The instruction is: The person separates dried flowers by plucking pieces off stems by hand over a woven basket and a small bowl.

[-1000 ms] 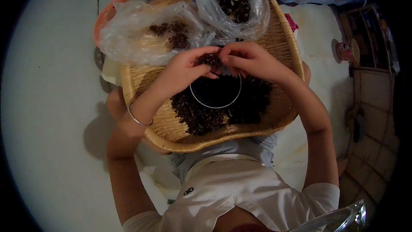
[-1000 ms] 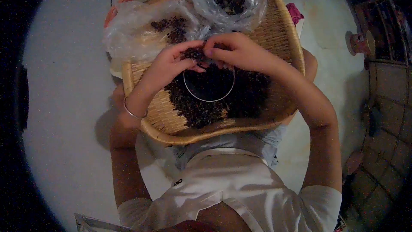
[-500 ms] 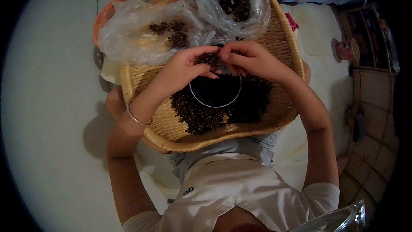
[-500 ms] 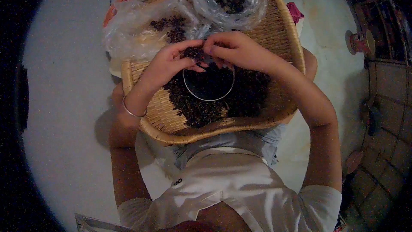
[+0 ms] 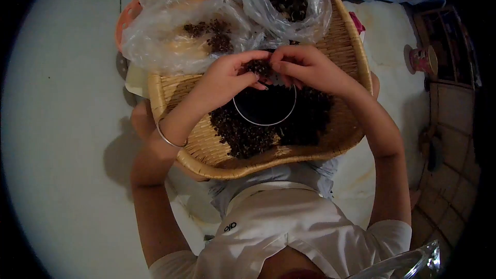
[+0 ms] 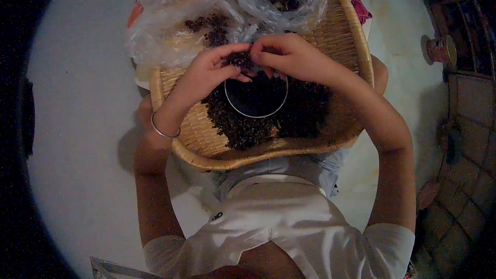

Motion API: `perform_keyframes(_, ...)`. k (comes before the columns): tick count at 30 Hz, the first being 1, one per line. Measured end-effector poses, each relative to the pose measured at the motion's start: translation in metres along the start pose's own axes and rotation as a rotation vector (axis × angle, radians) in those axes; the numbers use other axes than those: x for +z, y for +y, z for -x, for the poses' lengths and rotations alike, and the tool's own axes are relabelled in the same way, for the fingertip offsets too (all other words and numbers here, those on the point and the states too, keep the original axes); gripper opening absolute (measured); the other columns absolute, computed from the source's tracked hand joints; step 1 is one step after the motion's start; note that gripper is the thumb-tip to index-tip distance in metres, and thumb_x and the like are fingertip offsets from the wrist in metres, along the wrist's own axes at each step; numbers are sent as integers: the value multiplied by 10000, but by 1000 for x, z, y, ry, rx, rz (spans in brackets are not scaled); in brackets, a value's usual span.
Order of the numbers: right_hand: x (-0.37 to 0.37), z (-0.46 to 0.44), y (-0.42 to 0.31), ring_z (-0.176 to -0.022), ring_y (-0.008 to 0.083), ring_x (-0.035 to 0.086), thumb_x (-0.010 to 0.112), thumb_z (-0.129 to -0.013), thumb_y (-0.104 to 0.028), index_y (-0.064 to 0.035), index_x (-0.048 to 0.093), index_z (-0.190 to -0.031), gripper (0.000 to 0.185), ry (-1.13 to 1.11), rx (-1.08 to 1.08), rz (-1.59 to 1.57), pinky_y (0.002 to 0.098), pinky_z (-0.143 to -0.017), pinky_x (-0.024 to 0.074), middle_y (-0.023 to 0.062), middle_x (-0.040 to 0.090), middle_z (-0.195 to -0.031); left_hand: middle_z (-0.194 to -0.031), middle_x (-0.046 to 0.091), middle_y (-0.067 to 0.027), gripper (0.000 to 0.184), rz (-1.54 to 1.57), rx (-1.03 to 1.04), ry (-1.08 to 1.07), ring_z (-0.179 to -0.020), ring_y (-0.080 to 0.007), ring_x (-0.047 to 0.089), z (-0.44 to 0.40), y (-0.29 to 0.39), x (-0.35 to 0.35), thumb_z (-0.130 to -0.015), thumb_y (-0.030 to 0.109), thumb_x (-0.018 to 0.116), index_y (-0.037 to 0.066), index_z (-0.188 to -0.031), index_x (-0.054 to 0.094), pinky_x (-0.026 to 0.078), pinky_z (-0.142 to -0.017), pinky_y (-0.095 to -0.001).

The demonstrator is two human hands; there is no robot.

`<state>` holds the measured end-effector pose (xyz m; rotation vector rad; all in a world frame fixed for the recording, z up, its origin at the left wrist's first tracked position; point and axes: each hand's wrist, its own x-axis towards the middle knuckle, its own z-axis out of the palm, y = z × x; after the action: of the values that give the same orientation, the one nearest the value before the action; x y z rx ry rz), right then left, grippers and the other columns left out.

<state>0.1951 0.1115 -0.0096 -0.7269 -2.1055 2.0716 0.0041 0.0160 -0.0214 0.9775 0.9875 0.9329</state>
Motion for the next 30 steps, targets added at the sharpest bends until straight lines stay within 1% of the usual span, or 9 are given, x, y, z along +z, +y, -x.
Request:
perform_keyframes(4, 1, 0, 1, -541, 45, 477, 514, -885, -226, -59, 560, -865, 174, 17, -4, 6, 196, -464, 375, -6, 536, -634, -1088, 552, -128, 402, 27, -11, -11, -913, -188, 596, 0, 0, -1, -835, -54, 444, -43, -1236, 420, 514, -769, -282)
perform_keyframes(7, 2, 2, -2, -548, 49, 480, 525, -877, -218, -60, 566, -882, 164, 55, -50, -16, 199, -465, 378, -3, 538, -642, -1092, 551, -126, 405, -1, -26, -10, -916, -188, 595, 1, 4, 1, -834, -54, 442, -44, -1238, 419, 513, -771, -279)
perform_keyframes(9, 1, 2, -6, -544, 53, 478, 531, -871, -197, -58, 573, -893, 147, 45, 15, -16, 204, -463, 380, 0, 539, -645, -1094, 551, -126, 412, -12, -17, 4, -918, -189, 594, 1, 3, 1, -833, -55, 442, -42, -1244, 415, 511, -774, -278)
perform_keyframes(16, 1, 0, 0, -522, 55, 474, 532, -871, -191, -49, 582, -881, 151, 23, 15, -39, 207, -453, 381, 6, 540, -631, -1092, 551, -126, 417, -13, -28, -11, -919, -191, 594, 1, 2, 1, -829, -57, 438, -42, -1245, 415, 512, -771, -278)
perform_keyframes(22, -1, 0, -3, -488, 60, 472, 534, -866, -192, -33, 593, -902, 174, -1, 70, -30, 208, -436, 382, 18, 553, -617, -1078, 558, -131, 413, -4, -18, -7, -915, -194, 595, 1, 2, 0, -832, -49, 438, -44, -1244, 416, 517, -770, -282)
perform_keyframes(25, -1, 2, -11, -490, 59, 481, 534, -865, -200, -24, 595, -909, 191, -5, 135, -34, 208, -434, 383, 27, 571, -627, -1057, 568, -136, 404, 17, -48, -9, -910, -196, 600, 1, 6, 1, -836, -35, 441, -49, -1239, 422, 517, -777, -285)
perform_keyframes(27, -3, 2, -10, -502, 60, 491, 531, -867, -206, -23, 597, -916, 201, -33, 160, -26, 206, -436, 385, 29, 579, -635, -1060, 572, -139, 415, 55, -99, -24, -900, -222, 614, 1, 8, -1, -828, -24, 437, -43, -1242, 416, 516, -793, -303)
perform_keyframes(28, -2, 2, -9, -502, 60, 491, 531, -867, -206, -23, 597, -916, 201, -33, 160, -26, 206, -436, 385, 29, 579, -635, -1060, 572, -139, 415, 55, -99, -25, -900, -222, 614, 1, 9, -1, -828, -24, 437, -43, -1242, 416, 516, -793, -303)
perform_keyframes(30, -1, 2, -7, -512, 61, 495, 536, -869, -219, -35, 599, -915, 200, -39, 73, -68, 204, -450, 390, 20, 579, -639, -1041, 581, -144, 410, 109, -121, -24, -896, -229, 617, 1, 9, -2, -825, -18, 439, -47, -1234, 421, 518, -789, -306)
